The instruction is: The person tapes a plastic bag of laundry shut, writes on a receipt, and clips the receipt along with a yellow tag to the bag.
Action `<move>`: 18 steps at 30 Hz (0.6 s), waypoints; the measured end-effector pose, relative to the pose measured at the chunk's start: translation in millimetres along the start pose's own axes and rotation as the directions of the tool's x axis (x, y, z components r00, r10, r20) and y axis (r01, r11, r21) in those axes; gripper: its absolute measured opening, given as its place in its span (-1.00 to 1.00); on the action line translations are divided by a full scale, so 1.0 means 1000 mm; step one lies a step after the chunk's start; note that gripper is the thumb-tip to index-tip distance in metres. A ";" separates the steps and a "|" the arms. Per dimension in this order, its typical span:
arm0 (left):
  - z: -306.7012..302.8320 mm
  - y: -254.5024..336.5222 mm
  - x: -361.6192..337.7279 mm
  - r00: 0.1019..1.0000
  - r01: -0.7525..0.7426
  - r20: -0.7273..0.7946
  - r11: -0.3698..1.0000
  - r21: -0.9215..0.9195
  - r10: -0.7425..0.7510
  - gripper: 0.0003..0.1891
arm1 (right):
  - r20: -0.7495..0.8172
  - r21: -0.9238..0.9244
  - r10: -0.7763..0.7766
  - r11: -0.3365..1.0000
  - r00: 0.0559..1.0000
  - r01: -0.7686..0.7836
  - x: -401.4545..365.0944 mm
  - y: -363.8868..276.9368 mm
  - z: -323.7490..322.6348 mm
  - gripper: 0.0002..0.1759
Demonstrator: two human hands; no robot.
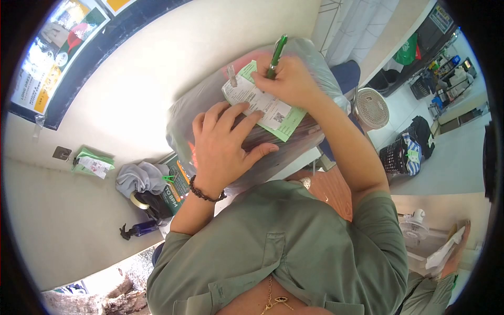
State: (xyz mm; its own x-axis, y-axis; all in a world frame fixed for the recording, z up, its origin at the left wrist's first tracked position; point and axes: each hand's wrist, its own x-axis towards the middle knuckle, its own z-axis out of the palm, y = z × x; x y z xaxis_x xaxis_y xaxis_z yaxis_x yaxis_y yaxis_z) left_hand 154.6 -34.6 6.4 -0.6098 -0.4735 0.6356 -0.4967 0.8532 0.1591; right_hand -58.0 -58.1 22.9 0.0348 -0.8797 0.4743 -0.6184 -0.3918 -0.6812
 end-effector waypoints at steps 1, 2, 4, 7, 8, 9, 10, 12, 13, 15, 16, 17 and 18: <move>0.000 0.000 0.000 1.000 0.000 -0.001 1.000 0.001 0.000 -0.41 | 0.007 -0.004 -0.019 1.000 1.000 0.019 0.000 0.000 0.000 -0.80; 0.000 0.000 0.001 1.000 -0.008 -0.002 1.000 -0.003 0.008 -0.42 | 0.012 -0.004 -0.022 1.000 1.000 0.022 0.000 0.000 0.000 -0.80; 0.000 0.000 0.001 1.000 -0.022 -0.004 1.000 -0.012 0.022 -0.42 | 0.021 -0.004 -0.027 1.000 0.999 0.027 -0.001 0.001 -0.001 -0.81; -0.001 0.001 0.001 1.000 0.005 0.010 1.000 -0.003 -0.005 -0.42 | -0.012 -0.003 -0.065 0.998 0.998 0.065 0.001 0.001 0.001 -0.82; -0.001 0.001 0.001 1.000 0.004 0.012 1.000 -0.002 -0.004 -0.42 | 0.001 -0.009 -0.063 0.998 0.998 0.063 0.001 0.001 0.001 -0.81; -0.001 0.001 0.001 1.000 0.003 0.014 1.000 -0.001 -0.003 -0.42 | 0.013 -0.015 -0.060 0.998 0.998 0.060 0.001 0.001 0.000 -0.81; -0.001 0.000 0.001 1.000 0.002 0.015 1.000 0.000 -0.002 -0.42 | 0.025 -0.022 -0.058 0.998 0.998 0.058 0.001 0.002 0.000 -0.80; -0.002 0.001 0.001 1.000 0.009 0.021 1.000 -0.006 -0.008 -0.42 | -0.037 0.047 0.071 0.996 0.997 -0.069 0.001 0.002 -0.001 -0.78; -0.002 0.001 0.001 1.000 0.013 0.023 1.000 -0.010 -0.012 -0.42 | -0.064 0.084 0.136 0.988 0.989 -0.131 0.001 0.003 -0.001 -0.77; -0.001 0.001 -0.001 1.000 0.012 0.016 1.000 -0.009 -0.012 -0.42 | -0.054 0.149 0.145 0.979 0.988 -0.136 0.003 0.005 -0.003 -0.76; 0.000 0.001 -0.001 1.000 0.012 0.012 1.000 -0.008 -0.012 -0.42 | -0.049 0.182 0.150 0.973 0.987 -0.139 0.004 0.004 -0.003 -0.75; -0.001 0.001 -0.001 1.000 0.012 0.014 1.000 -0.006 -0.012 -0.42 | -0.066 0.146 0.131 0.982 0.989 -0.121 0.003 0.000 -0.003 -0.75; -0.002 0.001 -0.001 1.000 0.012 0.015 1.000 -0.004 -0.012 -0.42 | -0.082 0.109 0.112 0.989 0.990 -0.102 0.001 -0.005 -0.002 -0.75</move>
State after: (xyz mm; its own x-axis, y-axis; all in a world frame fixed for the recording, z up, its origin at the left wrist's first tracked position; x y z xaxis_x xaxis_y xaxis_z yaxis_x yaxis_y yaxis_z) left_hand 155.4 -32.9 7.3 -0.6129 -0.4872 0.6220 -0.5020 0.8481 0.1697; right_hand -56.1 -56.0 27.9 -0.0990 -0.8928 0.4394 -0.5295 -0.3266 -0.7829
